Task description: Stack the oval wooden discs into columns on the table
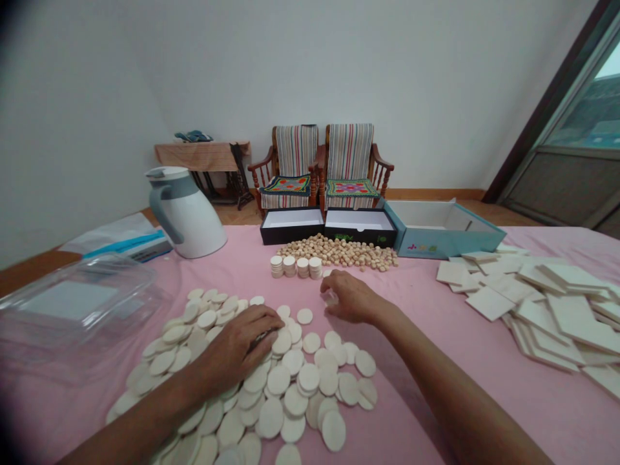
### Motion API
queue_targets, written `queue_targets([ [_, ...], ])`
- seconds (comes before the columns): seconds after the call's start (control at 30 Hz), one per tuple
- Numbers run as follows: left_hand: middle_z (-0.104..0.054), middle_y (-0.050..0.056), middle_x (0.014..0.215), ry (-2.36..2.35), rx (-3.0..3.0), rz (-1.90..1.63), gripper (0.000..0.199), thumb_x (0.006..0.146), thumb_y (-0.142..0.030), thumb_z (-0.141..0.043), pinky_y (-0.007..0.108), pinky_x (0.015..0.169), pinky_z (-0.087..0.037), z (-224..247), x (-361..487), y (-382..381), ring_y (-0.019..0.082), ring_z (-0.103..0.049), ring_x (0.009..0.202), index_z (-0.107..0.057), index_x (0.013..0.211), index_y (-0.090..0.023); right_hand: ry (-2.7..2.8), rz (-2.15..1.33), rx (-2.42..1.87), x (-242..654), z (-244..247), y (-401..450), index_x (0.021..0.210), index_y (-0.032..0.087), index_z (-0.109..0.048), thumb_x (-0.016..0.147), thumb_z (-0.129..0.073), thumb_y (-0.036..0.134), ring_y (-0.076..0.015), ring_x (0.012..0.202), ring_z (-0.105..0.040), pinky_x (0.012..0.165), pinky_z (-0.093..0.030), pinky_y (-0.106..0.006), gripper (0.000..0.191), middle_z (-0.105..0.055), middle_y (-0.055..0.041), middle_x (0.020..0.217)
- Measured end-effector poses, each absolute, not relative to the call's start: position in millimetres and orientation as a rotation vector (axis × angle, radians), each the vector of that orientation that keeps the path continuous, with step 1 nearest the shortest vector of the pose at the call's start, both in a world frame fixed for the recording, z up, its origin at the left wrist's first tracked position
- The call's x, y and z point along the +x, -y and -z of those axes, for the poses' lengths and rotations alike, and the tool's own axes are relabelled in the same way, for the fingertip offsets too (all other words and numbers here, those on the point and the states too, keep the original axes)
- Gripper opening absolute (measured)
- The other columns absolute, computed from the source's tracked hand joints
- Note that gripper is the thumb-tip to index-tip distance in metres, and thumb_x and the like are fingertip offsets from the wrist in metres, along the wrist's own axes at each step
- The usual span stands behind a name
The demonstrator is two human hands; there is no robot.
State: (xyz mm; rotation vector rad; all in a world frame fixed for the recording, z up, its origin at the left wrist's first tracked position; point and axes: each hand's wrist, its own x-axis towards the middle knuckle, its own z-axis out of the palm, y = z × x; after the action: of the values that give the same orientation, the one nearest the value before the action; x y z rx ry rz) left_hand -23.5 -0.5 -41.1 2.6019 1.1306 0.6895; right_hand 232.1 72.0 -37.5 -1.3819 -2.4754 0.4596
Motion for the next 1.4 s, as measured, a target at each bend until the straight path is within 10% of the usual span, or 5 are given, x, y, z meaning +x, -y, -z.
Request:
queue_targets([
  [0.67,-0.06,0.008,0.098,-1.131,2.589,-0.682,0.02,0.092,-0.019,-0.042,0.034,0.084,-0.045,46.3,-25.2,-0.7,0.019,-0.054,0.092,-0.061,0.099,-0.017,2.136,-0.279,-1.548,239.9,47.6,-103.5,0.081,0.017,-0.056,0.074,-0.056,0.027,-0.0136,0.062,-0.051,0.056,-0.033,-0.023,0.013,-0.059,-0.0021,0.068],
  [1.4,-0.06,0.008,0.097,-1.126,2.601,-0.689,0.021,0.091,-0.019,-0.042,0.034,0.083,-0.045,43.8,-24.3,-0.3,0.019,-0.054,0.092,-0.06,0.099,-0.016,2.01,-0.268,-1.528,224.9,80.9,-117.9,0.098,0.018,-0.057,0.073,-0.059,0.025,-0.0161,0.076,-0.054,0.064,-0.037,-0.025,0.026,-0.062,-0.0054,0.089],
])
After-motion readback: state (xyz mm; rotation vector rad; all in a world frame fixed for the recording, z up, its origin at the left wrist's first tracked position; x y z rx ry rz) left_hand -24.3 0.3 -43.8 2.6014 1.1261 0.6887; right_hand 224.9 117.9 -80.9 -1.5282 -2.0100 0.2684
